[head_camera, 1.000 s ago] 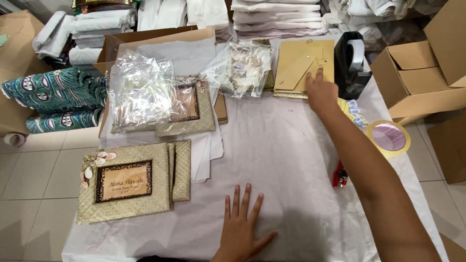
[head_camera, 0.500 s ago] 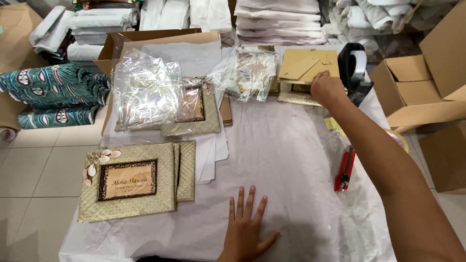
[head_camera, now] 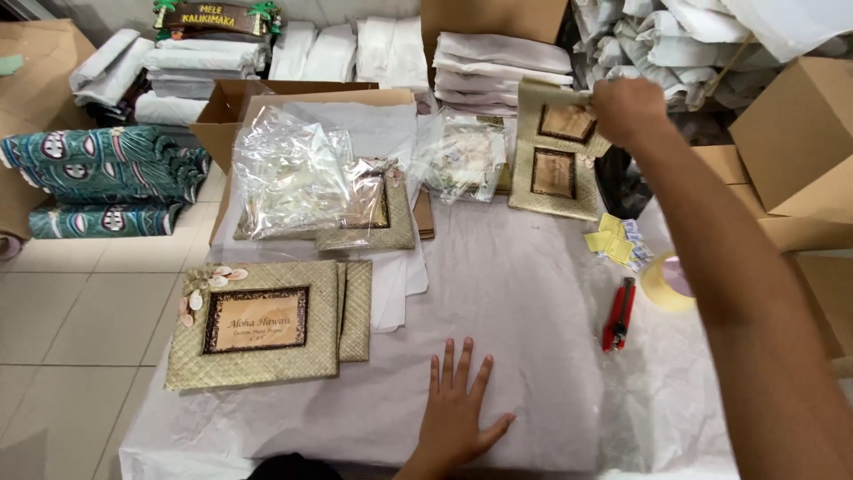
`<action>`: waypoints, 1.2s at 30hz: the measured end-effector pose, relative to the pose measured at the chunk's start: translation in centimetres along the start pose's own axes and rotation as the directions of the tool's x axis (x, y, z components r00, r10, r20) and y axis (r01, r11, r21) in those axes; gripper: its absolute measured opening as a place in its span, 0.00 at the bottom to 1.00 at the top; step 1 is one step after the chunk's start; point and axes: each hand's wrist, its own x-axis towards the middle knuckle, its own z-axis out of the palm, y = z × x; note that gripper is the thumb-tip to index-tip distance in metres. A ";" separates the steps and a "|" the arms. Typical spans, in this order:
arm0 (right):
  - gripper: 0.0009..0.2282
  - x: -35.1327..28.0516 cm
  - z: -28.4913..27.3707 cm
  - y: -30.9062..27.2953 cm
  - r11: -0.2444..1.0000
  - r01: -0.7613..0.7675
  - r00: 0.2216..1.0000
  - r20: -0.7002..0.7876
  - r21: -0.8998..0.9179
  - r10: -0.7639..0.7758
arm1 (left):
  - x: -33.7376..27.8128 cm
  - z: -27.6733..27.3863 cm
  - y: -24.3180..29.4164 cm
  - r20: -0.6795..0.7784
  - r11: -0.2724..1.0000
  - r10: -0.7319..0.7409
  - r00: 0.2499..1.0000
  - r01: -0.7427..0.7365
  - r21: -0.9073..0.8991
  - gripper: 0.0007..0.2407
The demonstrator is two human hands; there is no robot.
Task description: Decorating small picture frames with floral ornaments and ribbons at a work table in a packaging factory.
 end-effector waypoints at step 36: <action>0.12 -13.5 18.7 -9.9 0.644 -0.003 0.903 0.278 0.765 -0.327 | 1.3 -4.7 2.2 0.247 0.859 -0.358 0.900 0.421 -0.290 0.52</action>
